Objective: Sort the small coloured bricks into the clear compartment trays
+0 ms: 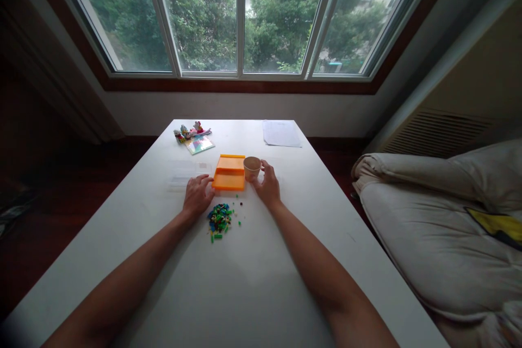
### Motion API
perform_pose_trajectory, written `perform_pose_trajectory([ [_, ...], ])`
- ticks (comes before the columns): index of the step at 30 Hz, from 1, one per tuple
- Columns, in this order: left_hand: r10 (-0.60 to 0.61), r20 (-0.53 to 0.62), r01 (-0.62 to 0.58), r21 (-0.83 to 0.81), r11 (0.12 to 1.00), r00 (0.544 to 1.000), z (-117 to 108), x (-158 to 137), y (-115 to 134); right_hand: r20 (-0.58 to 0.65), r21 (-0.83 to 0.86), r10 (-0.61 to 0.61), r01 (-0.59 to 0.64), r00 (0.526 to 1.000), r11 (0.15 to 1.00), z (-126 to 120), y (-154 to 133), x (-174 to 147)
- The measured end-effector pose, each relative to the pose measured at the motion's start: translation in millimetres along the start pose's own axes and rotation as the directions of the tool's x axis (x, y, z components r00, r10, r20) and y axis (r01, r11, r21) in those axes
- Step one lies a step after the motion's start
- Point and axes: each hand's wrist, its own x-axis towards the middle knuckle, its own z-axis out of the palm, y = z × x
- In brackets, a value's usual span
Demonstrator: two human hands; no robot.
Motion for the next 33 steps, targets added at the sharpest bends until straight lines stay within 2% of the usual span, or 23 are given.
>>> perform_pose_trajectory([
  [2,-0.019,-0.033,0.019,0.013,1.000,0.999,-5.8,3.2,-7.6,-0.047,-0.012,0.047,-0.048,0.998,0.999,-2.6,3.3,-1.4],
  [5,-0.104,-0.085,0.109,0.061,0.992,0.991,-11.8,8.0,-23.0,-0.087,-0.073,0.111,-0.117,0.990,0.990,-4.3,9.2,-0.4],
  [9,-0.161,-0.075,0.168,0.104,0.980,0.984,-10.7,9.3,-35.0,0.060,-0.242,0.152,-0.134,0.986,0.961,-2.0,14.7,0.9],
  [14,-0.133,-0.024,0.135,0.143,0.980,0.991,-5.7,5.6,-28.2,0.171,-0.333,0.135,-0.072,0.976,0.940,2.8,15.6,-0.6],
  [22,-0.101,0.012,0.095,0.235,0.967,0.995,-6.8,3.9,-18.5,0.189,-0.405,0.131,-0.044,0.973,0.913,6.3,18.9,-3.2],
  [33,-0.153,-0.012,0.151,0.238,0.960,0.988,-4.5,11.1,-22.8,0.202,-0.410,0.105,-0.013,0.974,0.912,9.4,24.6,-4.2],
])
